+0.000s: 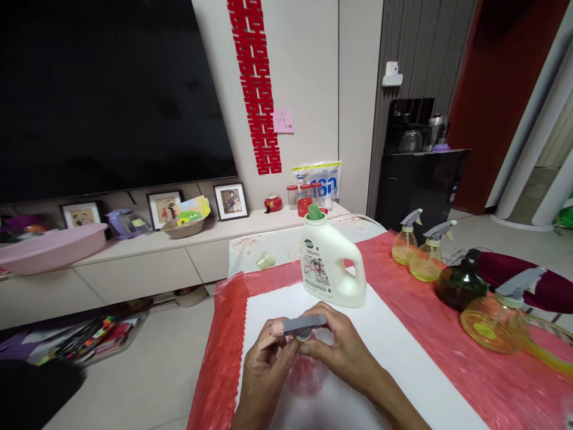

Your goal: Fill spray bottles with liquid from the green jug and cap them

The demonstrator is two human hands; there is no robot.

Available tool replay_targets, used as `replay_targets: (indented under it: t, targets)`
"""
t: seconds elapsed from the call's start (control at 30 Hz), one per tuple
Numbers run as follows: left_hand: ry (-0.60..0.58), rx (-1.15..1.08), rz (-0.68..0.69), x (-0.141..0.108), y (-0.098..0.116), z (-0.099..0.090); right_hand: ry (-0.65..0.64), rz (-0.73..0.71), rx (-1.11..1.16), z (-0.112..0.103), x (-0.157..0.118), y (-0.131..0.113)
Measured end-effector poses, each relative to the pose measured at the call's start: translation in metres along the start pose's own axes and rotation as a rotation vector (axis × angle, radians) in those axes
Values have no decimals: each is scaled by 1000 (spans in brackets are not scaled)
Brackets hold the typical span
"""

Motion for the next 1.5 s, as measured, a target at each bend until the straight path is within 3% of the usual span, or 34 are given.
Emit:
replay_targets:
  t: [0.2, 0.33, 0.43, 0.77, 1.07, 1.27, 1.5]
  targets:
    - [22, -47, -16, 0, -7, 0, -57, -41, 32, -1, 1, -1]
    - [81, -142, -131, -1, -12, -1, 9, -14, 35, 3, 1, 4]
    - [48, -113, -185, -1, -7, -1, 54, 4, 20, 6, 0, 5]
    - [15, -70, -86, 3, -3, 1, 75, -3, -43, 9, -1, 2]
    - [28, 26, 43, -6, -1, 0, -179, -180, -126, -1, -2, -12]
    - [58, 52, 61, -4, 0, -2, 12, -262, -177, 7, -2, -2]
    - [93, 52, 30, -11, 9, 4, 138, -332, -213, 12, -3, 2]
Point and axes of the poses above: each hand's wrist, its own x-axis towards the middle knuckle, its own z-axis out of the palm, y = z × x, the point moved 2 cm from there along x, towards the middle knuckle, and after that the axes turned 8 degrees about y, right-handed, at the moved point
